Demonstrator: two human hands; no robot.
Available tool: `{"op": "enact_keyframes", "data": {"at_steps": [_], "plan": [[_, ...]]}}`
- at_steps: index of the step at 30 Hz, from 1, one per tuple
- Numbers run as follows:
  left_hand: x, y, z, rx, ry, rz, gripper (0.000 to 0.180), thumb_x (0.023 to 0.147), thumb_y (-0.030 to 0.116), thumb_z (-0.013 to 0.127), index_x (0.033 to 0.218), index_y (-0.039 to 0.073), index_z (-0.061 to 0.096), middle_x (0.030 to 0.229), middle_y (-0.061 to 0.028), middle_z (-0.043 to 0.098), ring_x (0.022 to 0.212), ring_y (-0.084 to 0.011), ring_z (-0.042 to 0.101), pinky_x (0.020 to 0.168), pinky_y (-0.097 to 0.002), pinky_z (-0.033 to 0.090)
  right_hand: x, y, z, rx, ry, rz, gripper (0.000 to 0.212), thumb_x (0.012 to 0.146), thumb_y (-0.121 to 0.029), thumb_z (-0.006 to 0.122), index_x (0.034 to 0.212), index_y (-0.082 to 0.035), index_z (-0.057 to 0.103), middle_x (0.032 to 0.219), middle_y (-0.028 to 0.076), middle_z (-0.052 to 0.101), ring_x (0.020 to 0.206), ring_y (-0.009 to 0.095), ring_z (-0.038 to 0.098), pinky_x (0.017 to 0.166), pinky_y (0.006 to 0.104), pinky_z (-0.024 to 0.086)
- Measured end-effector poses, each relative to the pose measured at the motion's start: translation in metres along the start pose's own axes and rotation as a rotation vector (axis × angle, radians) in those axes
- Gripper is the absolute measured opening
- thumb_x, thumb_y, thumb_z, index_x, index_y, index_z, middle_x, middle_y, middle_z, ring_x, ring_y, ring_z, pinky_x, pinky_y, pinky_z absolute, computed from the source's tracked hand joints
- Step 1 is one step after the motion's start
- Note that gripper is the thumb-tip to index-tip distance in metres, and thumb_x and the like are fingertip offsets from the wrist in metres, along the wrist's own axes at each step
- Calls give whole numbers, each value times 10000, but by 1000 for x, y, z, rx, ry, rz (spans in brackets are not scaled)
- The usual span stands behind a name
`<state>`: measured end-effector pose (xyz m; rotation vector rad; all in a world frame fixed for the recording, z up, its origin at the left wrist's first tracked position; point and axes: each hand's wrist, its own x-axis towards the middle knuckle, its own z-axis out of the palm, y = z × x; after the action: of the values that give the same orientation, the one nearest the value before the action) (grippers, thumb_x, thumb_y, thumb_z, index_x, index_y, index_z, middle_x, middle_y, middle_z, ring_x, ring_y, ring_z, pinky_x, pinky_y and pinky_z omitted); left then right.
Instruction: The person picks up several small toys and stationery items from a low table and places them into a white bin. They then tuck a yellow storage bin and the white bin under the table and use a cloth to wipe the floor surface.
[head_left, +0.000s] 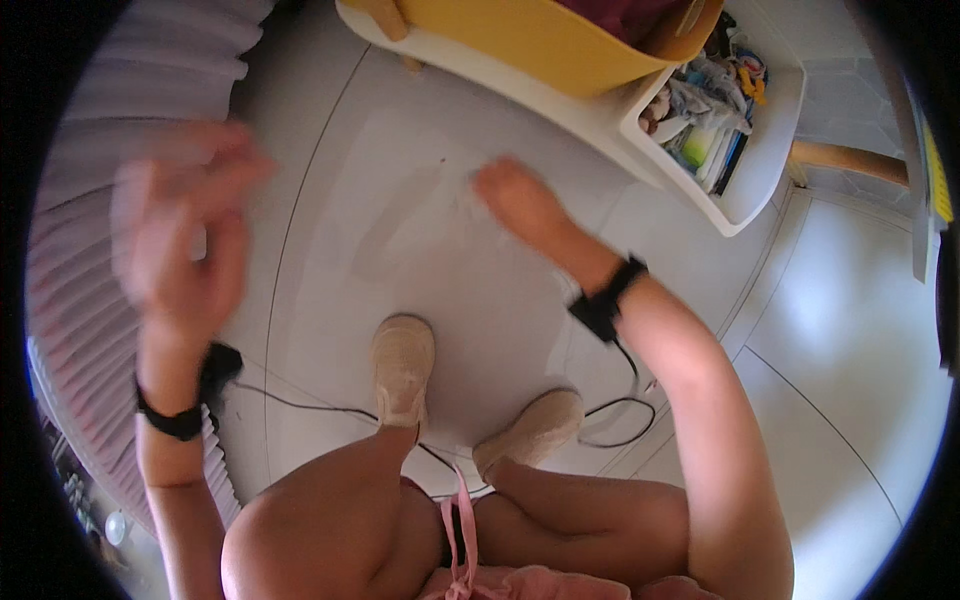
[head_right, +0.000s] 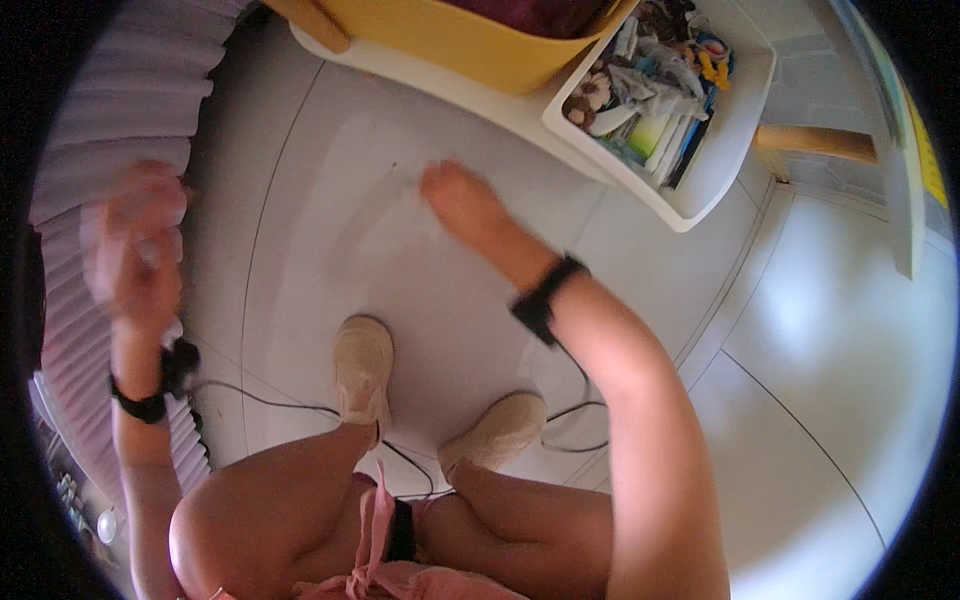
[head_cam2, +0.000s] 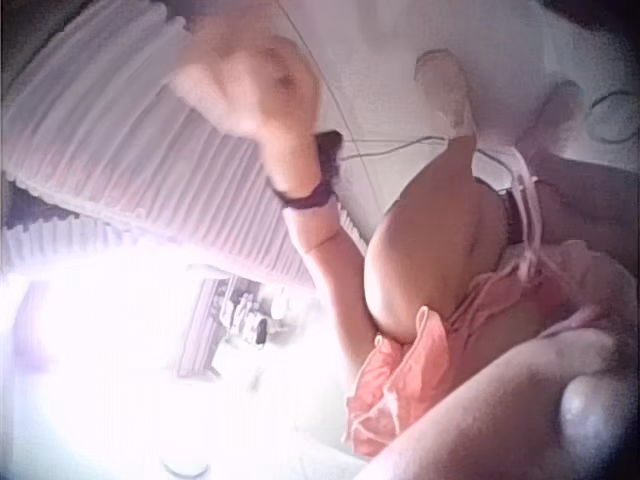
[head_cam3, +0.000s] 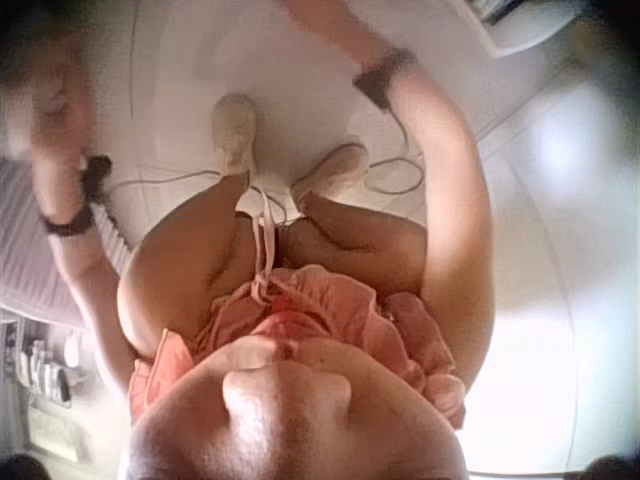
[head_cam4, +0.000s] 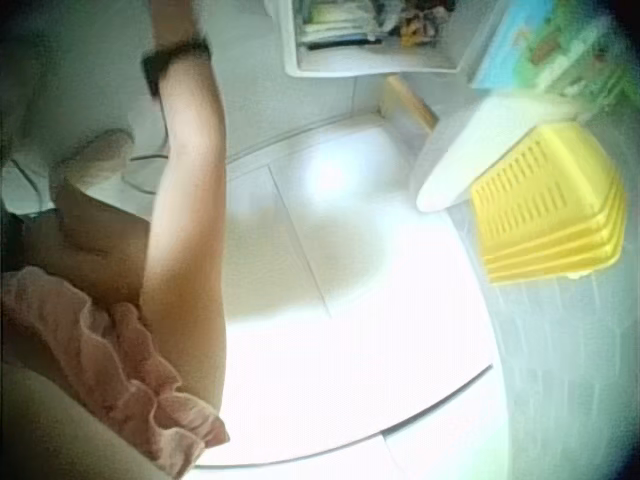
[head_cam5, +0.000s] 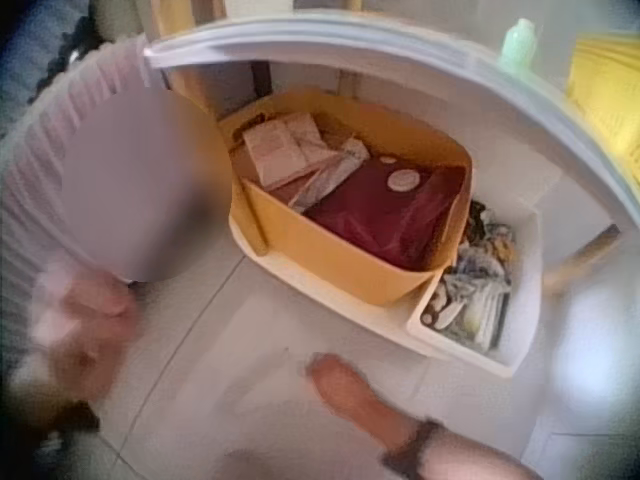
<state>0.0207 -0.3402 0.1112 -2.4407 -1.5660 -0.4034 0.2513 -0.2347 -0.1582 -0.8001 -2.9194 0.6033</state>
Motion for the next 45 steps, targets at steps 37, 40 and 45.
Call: {"op": "enact_keyframes", "data": {"at_steps": [37, 40, 45], "plan": [[-78, -60, 94, 204, 154, -468, 435, 857, 161, 541, 1228, -12, 395, 1220, -197, 418, 1186, -320, 347, 982, -385, 279, -71, -56, 43, 203, -278, -374, 114, 745, -73, 527, 803, -51, 623, 899, 113, 565, 928, 288, 525, 834, 384, 446], [-144, -79, 116, 258, 51, -592, 434, 842, 169, 553, 1209, -13, 411, 1216, -200, 424, 1153, -342, 375, 970, -394, 293, -40, -18, 2, 265, -23, -45, 97, 751, -78, 526, 765, -15, 598, 879, 141, 565, 883, 302, 534, 800, 386, 453], [-208, -88, 142, 216, -172, -751, 459, 803, 140, 577, 1204, 1, 401, 1188, -213, 439, 1103, -369, 415, 938, -420, 326, 0, 5, -6, 193, 352, 346, 90, 743, -70, 533, 750, -17, 605, 826, 134, 553, 833, 304, 535, 772, 388, 456]]}}
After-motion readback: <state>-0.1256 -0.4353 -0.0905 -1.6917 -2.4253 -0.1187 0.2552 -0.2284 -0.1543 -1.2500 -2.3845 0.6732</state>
